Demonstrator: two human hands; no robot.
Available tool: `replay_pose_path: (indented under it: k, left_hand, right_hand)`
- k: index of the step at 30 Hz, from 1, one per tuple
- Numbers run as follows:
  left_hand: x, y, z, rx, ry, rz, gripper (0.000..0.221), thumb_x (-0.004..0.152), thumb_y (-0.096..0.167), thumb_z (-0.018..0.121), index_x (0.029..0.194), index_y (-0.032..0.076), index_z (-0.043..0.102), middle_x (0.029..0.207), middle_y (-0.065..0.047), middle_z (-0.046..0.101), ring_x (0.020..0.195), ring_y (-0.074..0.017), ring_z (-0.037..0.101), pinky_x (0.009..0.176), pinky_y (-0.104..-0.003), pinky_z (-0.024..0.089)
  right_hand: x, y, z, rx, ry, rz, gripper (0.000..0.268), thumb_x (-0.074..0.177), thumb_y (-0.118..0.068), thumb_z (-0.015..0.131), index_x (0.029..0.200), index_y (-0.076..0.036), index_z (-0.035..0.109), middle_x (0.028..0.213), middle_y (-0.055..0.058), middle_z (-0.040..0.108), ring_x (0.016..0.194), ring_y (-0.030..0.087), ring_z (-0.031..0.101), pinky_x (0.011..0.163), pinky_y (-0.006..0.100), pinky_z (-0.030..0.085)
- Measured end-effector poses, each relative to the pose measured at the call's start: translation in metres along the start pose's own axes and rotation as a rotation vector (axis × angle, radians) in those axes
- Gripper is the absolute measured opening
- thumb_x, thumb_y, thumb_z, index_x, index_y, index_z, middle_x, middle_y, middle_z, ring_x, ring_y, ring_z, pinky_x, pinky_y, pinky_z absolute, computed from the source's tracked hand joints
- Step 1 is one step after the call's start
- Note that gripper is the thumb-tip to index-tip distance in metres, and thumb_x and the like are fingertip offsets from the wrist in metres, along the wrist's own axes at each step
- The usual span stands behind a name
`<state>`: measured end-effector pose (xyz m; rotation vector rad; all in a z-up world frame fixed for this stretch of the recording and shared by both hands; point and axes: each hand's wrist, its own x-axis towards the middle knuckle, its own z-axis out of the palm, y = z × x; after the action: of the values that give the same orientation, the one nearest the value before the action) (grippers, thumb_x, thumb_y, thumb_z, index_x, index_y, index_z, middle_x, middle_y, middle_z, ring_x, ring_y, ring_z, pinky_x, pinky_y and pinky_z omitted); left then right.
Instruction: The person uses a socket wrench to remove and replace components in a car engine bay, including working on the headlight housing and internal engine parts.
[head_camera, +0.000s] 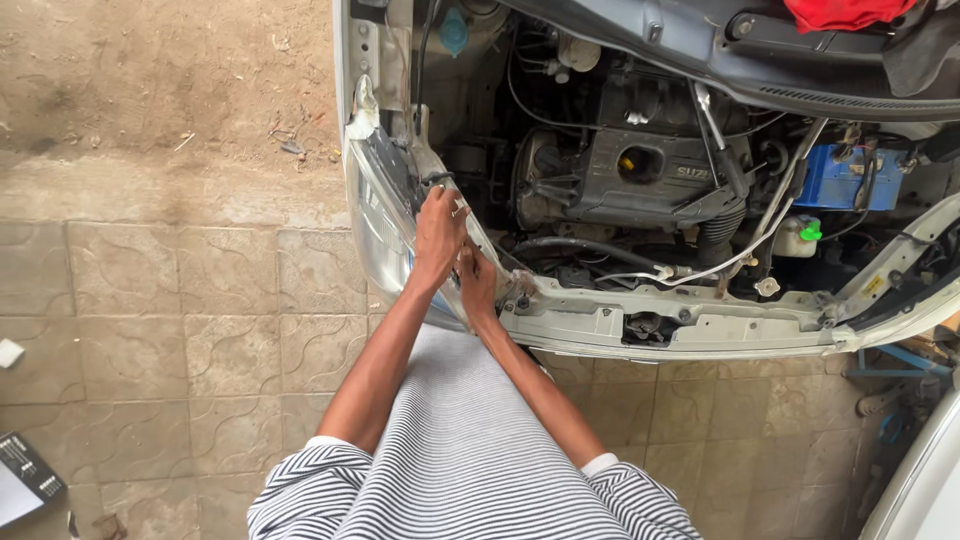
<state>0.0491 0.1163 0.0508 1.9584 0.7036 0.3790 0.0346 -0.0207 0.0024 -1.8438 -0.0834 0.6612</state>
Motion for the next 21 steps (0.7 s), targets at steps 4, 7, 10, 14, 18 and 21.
replay_pose_path:
  k: [4,7,10,14,18,21]
  left_hand:
    - [0.000,0.010,0.002,0.068,-0.043,-0.115,0.031,0.090,0.001,0.072,0.119,-0.003,0.062,0.114,-0.021,0.055,0.095,-0.0419,0.065,0.080,-0.050,0.052]
    - [-0.001,0.010,-0.005,0.108,0.011,-0.114,0.051,0.084,-0.003,0.073,0.131,-0.006,0.054,0.121,-0.024,0.049,0.094,-0.0436,0.065,0.078,-0.049,0.053]
    - [-0.002,0.008,-0.008,0.131,0.083,-0.109,0.057,0.081,-0.005,0.075,0.133,-0.006,0.051,0.124,-0.024,0.048,0.096,-0.0448,0.065,0.078,-0.049,0.053]
    - [-0.007,0.003,-0.012,0.078,0.089,-0.175,0.056,0.083,-0.002,0.075,0.134,-0.006,0.051,0.126,-0.024,0.050,0.093,-0.0412,0.067,0.079,-0.047,0.054]
    - [-0.008,-0.001,-0.004,0.066,0.142,-0.108,0.060,0.082,-0.001,0.079,0.136,-0.004,0.053,0.106,-0.021,0.058,0.094,-0.0435,0.064,0.081,-0.050,0.050]
    - [-0.004,-0.003,0.003,-0.044,0.097,-0.143,0.057,0.081,-0.006,0.075,0.134,-0.004,0.056,0.094,-0.024,0.063,0.089,-0.0451,0.064,0.079,-0.053,0.048]
  right_hand:
    - [-0.001,0.002,0.003,-0.072,0.017,-0.050,0.045,0.108,-0.027,0.050,0.145,-0.002,0.059,0.066,-0.004,0.043,0.061,0.006,0.038,0.054,0.028,0.033]
    - [0.004,0.015,0.003,-0.048,-0.018,-0.031,0.048,0.109,-0.033,0.053,0.144,0.000,0.057,0.072,-0.004,0.051,0.064,0.005,0.043,0.058,0.028,0.039]
    - [0.008,0.026,-0.001,0.035,-0.061,-0.031,0.054,0.109,-0.039,0.055,0.144,0.003,0.056,0.083,-0.004,0.058,0.072,0.005,0.048,0.065,0.027,0.046]
    - [0.017,0.028,-0.009,-0.095,-0.100,0.009,0.060,0.106,-0.045,0.054,0.142,0.003,0.058,0.072,-0.002,0.053,0.065,0.006,0.046,0.056,0.028,0.039]
    - [0.017,0.013,-0.018,0.006,-0.136,0.042,0.059,0.108,-0.044,0.052,0.141,0.004,0.061,0.072,-0.004,0.045,0.065,0.006,0.042,0.057,0.028,0.037]
    - [0.008,0.002,-0.012,-0.086,-0.046,0.071,0.057,0.106,-0.041,0.049,0.142,0.002,0.058,0.067,-0.003,0.049,0.060,0.007,0.044,0.054,0.028,0.037]
